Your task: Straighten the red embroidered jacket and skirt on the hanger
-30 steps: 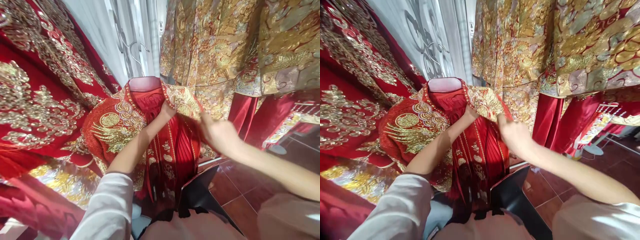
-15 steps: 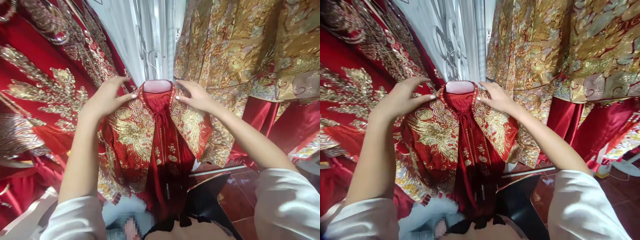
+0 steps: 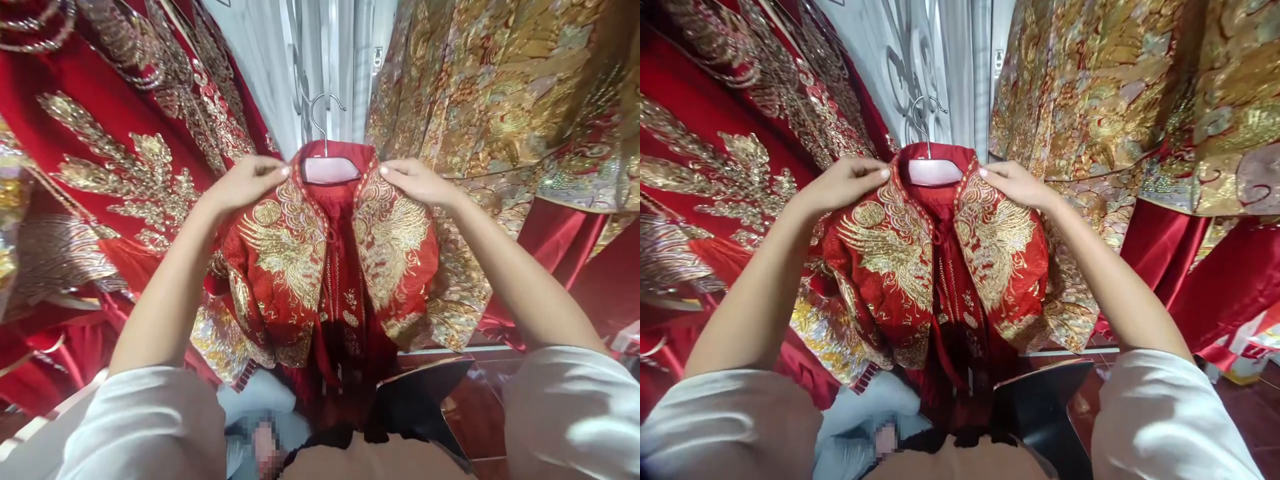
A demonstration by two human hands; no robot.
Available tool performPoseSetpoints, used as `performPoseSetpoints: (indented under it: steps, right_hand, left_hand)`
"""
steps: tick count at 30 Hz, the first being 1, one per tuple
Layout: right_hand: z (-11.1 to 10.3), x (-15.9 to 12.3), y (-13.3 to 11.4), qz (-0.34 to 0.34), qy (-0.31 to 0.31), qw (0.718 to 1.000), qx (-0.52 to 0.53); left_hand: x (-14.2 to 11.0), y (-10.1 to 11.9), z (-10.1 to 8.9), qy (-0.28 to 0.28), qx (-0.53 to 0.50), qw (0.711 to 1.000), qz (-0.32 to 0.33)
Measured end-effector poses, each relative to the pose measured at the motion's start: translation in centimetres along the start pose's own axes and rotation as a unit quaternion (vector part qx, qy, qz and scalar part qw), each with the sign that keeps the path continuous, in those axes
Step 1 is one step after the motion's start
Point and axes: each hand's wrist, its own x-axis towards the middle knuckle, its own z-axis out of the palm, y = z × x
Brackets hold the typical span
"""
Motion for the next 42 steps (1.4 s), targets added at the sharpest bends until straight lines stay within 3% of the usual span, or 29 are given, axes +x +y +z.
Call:
performPoseSetpoints:
  steps: [3, 5, 9, 12, 15, 17, 19, 20, 21, 22, 24, 27, 30, 32, 35, 38, 40, 42]
  right_hand:
    - [-1.2, -2.4, 1.8, -0.014, -0.063, 0.998, 0.018]
    - [-1.1, -3.8, 2.2, -0.002, -0.044, 0.999, 0.010]
    - [1.3, -5.4, 1.2, 0.049, 0.099, 0.987, -0.120]
    - [3.9, -5.9, -0.1, 0.112, 0.231, 0.942, -0.216]
    - [6.4, -7.1, -1.8, 0.156, 0.282, 0.904, -0.280]
    - [8.5, -8.6, -3.1, 0.200, 0.241, 0.899, -0.307]
    - [11.2, -10.8, -4.0, 0.254, 0.184, 0.893, -0.322]
    - [12.8, -11.9, -4.0, 0.275, 0.161, 0.890, -0.326]
    - [14.3, -13.0, -3.8, 0.288, 0.146, 0.887, -0.330]
    - [15.6, -13.9, -3.4, 0.296, 0.142, 0.883, -0.334]
    - [17.2, -15.2, -1.9, 0.296, 0.164, 0.880, -0.333]
    - [16.4, -16.5, 0.0, 0.256, 0.236, 0.888, -0.300]
    - [13.8, -17.7, -0.3, 0.245, 0.302, 0.885, -0.256]
    - [13.1, -18.0, -1.3, 0.256, 0.321, 0.877, -0.250]
    - [13.9, -17.2, -2.2, 0.257, 0.279, 0.881, -0.284]
    - [14.6, -15.4, -1.4, 0.294, 0.183, 0.888, -0.304]
    - [13.8, -14.3, -0.9, 0.328, 0.124, 0.891, -0.289]
    - [12.9, -14.0, -1.4, 0.339, 0.127, 0.892, -0.271]
  left_hand:
    - [-2.8, -1.0, -0.5, -0.037, 0.041, 0.998, 0.020]
    - [-4.0, -1.7, -1.0, -0.042, 0.034, 0.998, 0.016]
    - [-3.5, -4.4, -0.7, -0.146, -0.083, 0.984, -0.056]
    - [-2.3, -7.1, 0.7, -0.129, -0.173, 0.964, -0.156]
    - [-2.3, -8.1, 1.5, -0.121, -0.198, 0.959, -0.163]
    - [-3.5, -6.7, 1.9, -0.072, -0.139, 0.980, -0.122]
    - [-5.8, -4.2, 3.4, 0.083, -0.017, 0.994, -0.075]
    - [-7.3, -2.8, 4.7, 0.188, 0.054, 0.979, -0.060]
    - [-8.9, -1.5, 6.4, 0.243, 0.104, 0.962, -0.060]
    - [-10.5, -0.5, 8.3, 0.251, 0.143, 0.955, -0.062]
    - [-12.9, 0.8, 12.1, 0.193, 0.196, 0.960, -0.059]
    - [-14.4, 0.5, 15.7, 0.113, 0.217, 0.966, -0.082]
    - [-14.4, -0.4, 15.8, 0.057, 0.175, 0.972, -0.146]
    - [-14.5, -0.5, 15.2, 0.031, 0.129, 0.979, -0.153]
    - [-15.2, 0.3, 14.7, 0.026, 0.091, 0.989, -0.112]
    - [-15.7, 1.5, 14.8, 0.028, 0.102, 0.990, -0.093]
    - [-15.9, 2.3, 15.0, 0.020, 0.102, 0.991, -0.082]
    - [-16.2, 3.2, 15.2, 0.005, 0.085, 0.994, -0.067]
